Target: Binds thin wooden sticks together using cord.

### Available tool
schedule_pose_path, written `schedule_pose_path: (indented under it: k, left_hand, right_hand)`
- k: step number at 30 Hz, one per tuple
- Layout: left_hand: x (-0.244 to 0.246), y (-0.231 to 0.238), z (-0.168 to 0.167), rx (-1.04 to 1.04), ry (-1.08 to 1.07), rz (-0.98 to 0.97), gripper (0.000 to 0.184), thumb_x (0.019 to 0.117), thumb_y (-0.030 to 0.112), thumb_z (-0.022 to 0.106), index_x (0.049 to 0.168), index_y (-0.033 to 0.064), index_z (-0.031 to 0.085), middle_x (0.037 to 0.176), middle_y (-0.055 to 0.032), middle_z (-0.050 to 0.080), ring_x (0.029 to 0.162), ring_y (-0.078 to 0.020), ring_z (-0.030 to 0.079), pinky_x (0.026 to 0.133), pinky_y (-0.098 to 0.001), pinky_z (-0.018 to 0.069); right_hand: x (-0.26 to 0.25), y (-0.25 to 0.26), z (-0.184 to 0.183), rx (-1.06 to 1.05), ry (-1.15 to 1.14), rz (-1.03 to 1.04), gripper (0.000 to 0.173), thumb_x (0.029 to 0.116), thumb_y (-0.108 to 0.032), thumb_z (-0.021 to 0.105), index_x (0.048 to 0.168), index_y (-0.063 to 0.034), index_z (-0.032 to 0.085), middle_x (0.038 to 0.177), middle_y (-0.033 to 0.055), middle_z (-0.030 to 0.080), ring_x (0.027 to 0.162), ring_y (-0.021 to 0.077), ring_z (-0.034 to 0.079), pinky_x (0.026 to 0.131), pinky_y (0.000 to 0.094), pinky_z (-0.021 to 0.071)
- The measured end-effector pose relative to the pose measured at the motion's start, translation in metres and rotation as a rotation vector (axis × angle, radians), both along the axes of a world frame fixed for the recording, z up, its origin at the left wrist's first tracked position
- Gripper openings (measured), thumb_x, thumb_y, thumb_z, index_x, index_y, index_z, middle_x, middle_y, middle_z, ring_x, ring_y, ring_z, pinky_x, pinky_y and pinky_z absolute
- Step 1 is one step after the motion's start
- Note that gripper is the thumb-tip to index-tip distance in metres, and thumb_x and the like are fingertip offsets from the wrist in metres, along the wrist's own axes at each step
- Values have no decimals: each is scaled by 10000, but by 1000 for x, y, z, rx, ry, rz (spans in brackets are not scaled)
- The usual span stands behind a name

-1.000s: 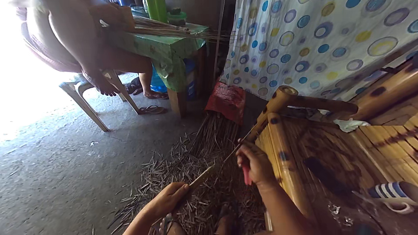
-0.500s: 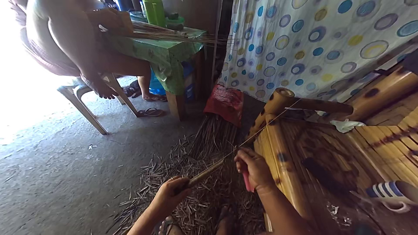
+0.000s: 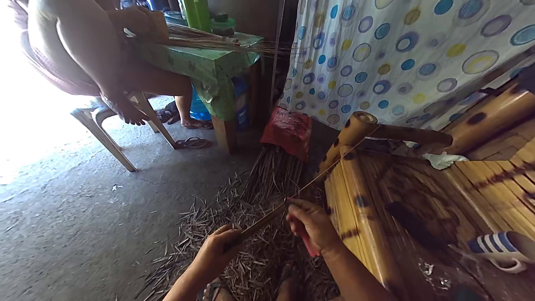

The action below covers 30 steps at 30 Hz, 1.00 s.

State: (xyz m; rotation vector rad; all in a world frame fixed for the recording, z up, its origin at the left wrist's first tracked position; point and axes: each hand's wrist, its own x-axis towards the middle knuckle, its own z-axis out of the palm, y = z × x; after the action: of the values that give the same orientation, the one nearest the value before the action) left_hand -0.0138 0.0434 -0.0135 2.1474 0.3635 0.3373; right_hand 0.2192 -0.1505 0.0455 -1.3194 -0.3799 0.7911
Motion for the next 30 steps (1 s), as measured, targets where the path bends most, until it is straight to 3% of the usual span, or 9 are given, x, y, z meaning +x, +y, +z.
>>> schedule_pose_path:
  k: [4,7,9,12,16,20,24,28,30]
  left_hand:
    - [-2,-1,1,42,6,21,243,933,240,712,1163,180,763,1006,-9,672,846,-57,636,762,-240,563]
    - [2,-4,-3,104,-23,43,290,1005,269,615,1266,249,739,1053,-22,680,881,-64,644,777,-263,569]
    - [1,-5,-4,138,-41,56,315,1022,260,576,1301,272,722,1100,-22,685,931,-64,656,813,-268,576]
    - [-1,-5,-5,160,-77,71,319,1019,262,580,1306,273,719,1118,-16,688,971,-74,661,845,-287,581]
    - [0,-5,-6,161,-94,87,313,1012,280,601,1301,285,722,1137,5,688,989,-56,659,856,-270,582]
    - [-4,-5,-6,149,-89,71,321,1009,266,603,1309,263,718,1140,-2,692,1010,-65,657,880,-272,572]
    - [0,-6,-5,135,-115,90,349,988,251,633,1329,260,704,1173,-11,679,1011,-58,658,859,-252,585]
    - [-4,-7,1,134,-37,41,328,1019,225,575,1315,189,712,1169,-50,705,982,-91,682,870,-282,581]
    - [-2,-8,6,91,-5,17,317,1035,199,544,1297,143,712,1124,-59,730,927,-114,698,861,-327,584]
  right_hand:
    - [23,0,9,5,-11,-236,294,1076,-110,496,1318,32,585,782,81,670,516,114,580,461,256,520]
    - [6,-3,5,-27,-2,-62,307,1047,-115,530,1308,23,612,797,90,690,543,119,597,491,266,527]
    - [1,-1,4,-13,24,-62,300,1040,-100,542,1298,31,622,792,106,696,535,123,602,480,264,527]
    - [16,1,10,4,-7,-208,296,1069,-101,509,1314,37,600,794,96,675,527,121,587,470,262,525]
    - [2,-2,3,-13,-9,-35,280,1038,-101,550,1269,25,646,795,102,698,538,122,601,483,262,528]
    - [19,1,6,23,-33,-229,285,1070,-103,507,1299,36,603,792,94,678,528,127,590,475,266,529]
    - [1,-3,0,18,-36,-13,302,1039,-113,542,1294,22,632,796,101,694,543,123,599,486,269,528]
    - [14,2,7,36,-65,-193,302,1066,-108,506,1325,26,587,810,79,679,538,118,595,476,262,530]
    - [13,1,5,42,-119,-137,319,1050,-112,523,1325,30,598,814,77,684,554,122,601,492,269,535]
